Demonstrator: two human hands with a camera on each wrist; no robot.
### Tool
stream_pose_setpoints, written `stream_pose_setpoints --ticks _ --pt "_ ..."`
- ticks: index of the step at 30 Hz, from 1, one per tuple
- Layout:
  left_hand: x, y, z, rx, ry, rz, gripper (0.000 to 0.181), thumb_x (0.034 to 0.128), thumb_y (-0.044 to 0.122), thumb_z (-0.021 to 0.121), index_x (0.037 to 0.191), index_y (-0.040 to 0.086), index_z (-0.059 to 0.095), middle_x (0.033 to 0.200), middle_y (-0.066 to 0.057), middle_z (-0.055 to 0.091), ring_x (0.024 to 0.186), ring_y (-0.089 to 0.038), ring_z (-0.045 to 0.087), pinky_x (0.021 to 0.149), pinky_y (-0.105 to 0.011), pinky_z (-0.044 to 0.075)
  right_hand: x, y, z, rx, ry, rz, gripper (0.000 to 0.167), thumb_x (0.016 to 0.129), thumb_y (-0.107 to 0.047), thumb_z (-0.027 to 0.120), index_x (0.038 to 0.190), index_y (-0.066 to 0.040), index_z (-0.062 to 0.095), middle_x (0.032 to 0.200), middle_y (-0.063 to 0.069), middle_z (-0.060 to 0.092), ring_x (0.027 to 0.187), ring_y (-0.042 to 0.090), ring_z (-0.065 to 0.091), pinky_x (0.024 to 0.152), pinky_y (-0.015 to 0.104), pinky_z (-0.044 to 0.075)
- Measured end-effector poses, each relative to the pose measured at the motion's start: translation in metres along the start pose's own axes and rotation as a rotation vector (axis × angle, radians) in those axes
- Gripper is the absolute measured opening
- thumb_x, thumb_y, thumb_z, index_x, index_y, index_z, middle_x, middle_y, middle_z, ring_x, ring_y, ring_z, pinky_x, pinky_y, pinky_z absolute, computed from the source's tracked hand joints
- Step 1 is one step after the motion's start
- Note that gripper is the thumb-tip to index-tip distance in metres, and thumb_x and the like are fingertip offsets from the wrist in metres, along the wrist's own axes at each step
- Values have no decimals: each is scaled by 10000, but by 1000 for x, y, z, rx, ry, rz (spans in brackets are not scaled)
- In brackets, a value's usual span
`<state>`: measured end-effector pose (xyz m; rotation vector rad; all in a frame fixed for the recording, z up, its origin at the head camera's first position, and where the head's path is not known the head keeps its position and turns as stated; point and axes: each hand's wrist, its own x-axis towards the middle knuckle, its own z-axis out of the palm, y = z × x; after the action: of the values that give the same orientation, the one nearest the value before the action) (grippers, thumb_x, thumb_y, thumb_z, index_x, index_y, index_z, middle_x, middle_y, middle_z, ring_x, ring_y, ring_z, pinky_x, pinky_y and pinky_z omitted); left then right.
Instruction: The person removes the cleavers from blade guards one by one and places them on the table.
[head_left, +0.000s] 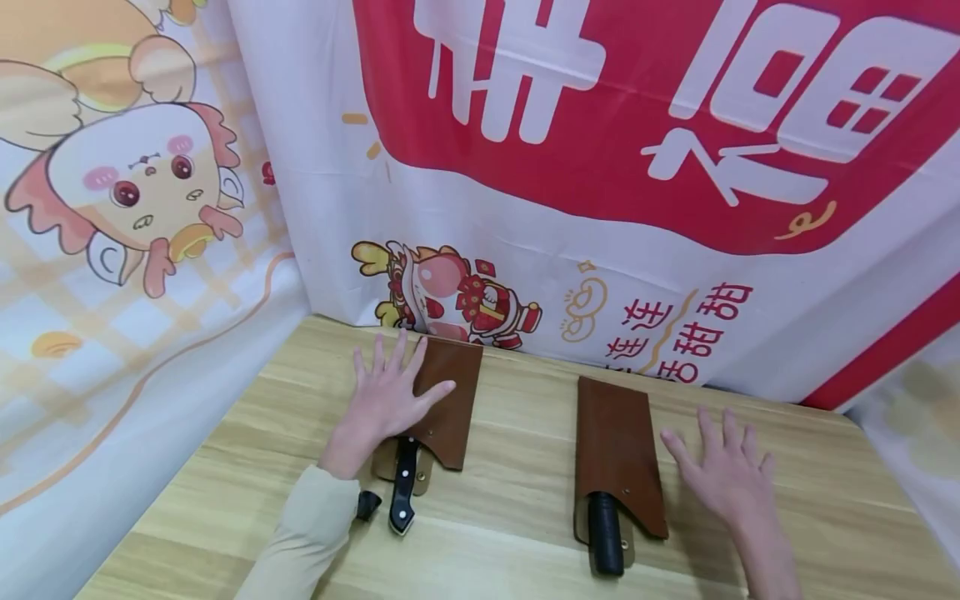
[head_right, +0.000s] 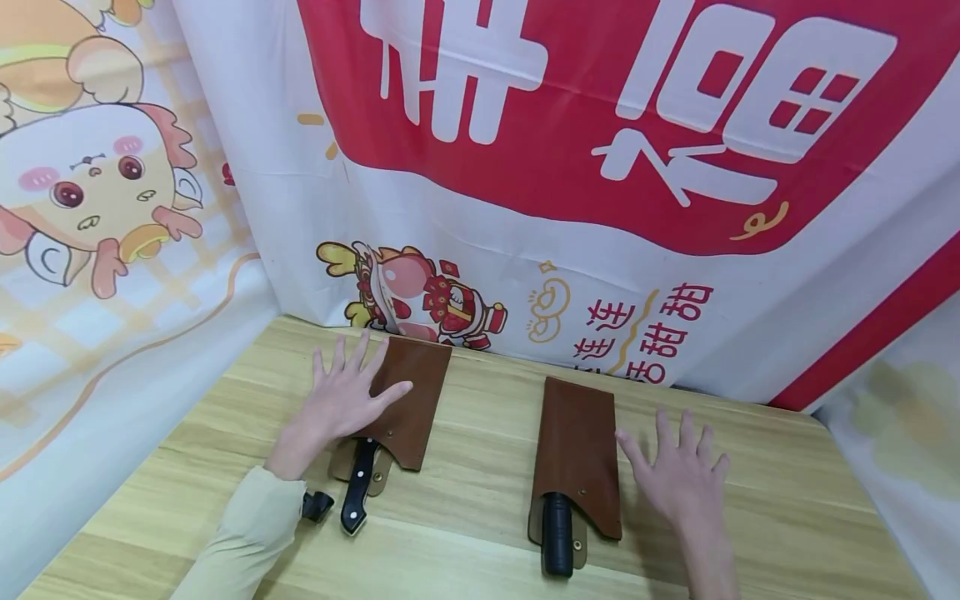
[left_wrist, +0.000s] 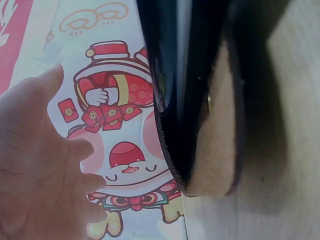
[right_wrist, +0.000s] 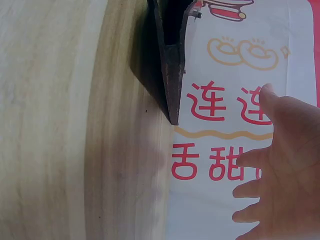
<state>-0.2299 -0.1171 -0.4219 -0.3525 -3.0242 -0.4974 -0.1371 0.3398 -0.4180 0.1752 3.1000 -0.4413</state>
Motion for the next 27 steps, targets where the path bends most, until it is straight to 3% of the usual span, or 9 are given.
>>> stream_pose_setpoints --ticks 4,8,13,19,23,27 --pt "3 -4 0 -4 -5 -25 904 1002 707 426 1649 105 237 1701 -237 99 1526 -550 3 1154 -757 -56 3 -3 -1 5 28 -17 939 1045 -685 320 1611 49 171 1593 438 83 1400 708 78 1032 867 93" --pt "4 -7 0 -12 -33 -74 814 1046 594 450 1631 56 276 1672 -290 162 1513 -576 25 1154 -766 -24 5 -11 -3 31 118 -48 863 1075 -612 345 1574 85 245 1527 449 251 1340 688 260 1019 830 241" --pt "1 -7 1 -58 -74 -153 758 1053 485 523 1615 28 300 1639 -324 228 1482 -602 151 1152 -768 122 -5 -32 -6 105 165 -58 787 1092 -557 373 1537 90 322 1429 442 423 1257 653 422 973 776 376" --pt "2 -5 3 -169 -55 -229 720 1051 429 560 1559 -42 363 1509 -357 413 1310 -529 470 1078 -672 401 -18 -69 -7 167 286 -123 593 1080 -459 520 1361 62 562 1150 314 693 969 467 693 842 631 535" --pt "4 -6 3 -265 -69 -259 723 1061 404 561 1556 -72 336 1505 -359 415 1321 -501 477 1074 -632 434 -22 -93 -6 248 313 -192 436 1062 -375 600 1208 28 681 979 180 752 837 308 717 732 490 592" --pt "3 -8 5 -347 -117 -289 742 1064 376 568 1578 -75 278 1549 -350 373 1386 -489 427 1109 -624 402 -28 -116 0 387 263 -239 296 1040 -296 658 1102 -18 740 895 72 760 766 184 701 655 327 569"
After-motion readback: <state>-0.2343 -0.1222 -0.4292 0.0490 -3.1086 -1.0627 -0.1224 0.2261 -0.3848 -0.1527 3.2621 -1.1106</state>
